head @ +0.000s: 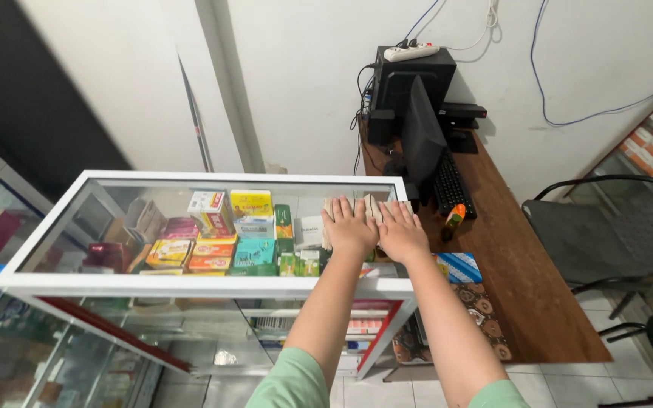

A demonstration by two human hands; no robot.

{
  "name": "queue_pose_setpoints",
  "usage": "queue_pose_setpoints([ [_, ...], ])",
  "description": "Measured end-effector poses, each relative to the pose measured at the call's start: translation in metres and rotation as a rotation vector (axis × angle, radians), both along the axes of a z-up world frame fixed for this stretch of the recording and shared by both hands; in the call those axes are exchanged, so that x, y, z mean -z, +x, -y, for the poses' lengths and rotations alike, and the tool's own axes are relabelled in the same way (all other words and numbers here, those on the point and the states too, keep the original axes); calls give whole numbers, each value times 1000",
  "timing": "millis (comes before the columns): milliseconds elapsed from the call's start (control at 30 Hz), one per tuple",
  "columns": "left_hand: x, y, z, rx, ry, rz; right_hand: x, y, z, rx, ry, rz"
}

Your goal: The person wipes a wooden desk with a striped cloth, then moves items from a glass display case onto the desk, including bottles, a notebook, a patterned folder, a calculator, and a snack packet. The person then wipes the glass top of the display case with the cloth.

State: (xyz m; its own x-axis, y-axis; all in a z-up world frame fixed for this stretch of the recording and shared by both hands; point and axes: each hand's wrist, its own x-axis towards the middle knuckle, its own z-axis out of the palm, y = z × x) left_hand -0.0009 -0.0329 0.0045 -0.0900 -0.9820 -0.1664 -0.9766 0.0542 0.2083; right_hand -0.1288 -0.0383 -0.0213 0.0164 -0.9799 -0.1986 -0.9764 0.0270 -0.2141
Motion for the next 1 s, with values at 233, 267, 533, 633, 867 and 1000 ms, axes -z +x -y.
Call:
queue_pose_setpoints([
  [233, -3, 4, 41, 54, 26, -8, -10, 7, 35, 17, 8, -16],
  [267, -5, 5, 46, 64, 27, -13, -11, 8, 41, 24, 6, -15],
  [533, -4, 16, 86, 126, 14, -22, 6, 9, 91, 28, -9, -74],
  [633, 1, 20, 96, 153, 15, -30, 8, 13, 96, 51, -11, -61],
  [867, 10, 35, 114, 210, -13, -37, 16, 24, 111, 99, -6, -95],
  [1000, 15, 51, 124, 236, -18, -30, 17, 40, 115, 118, -2, -86],
])
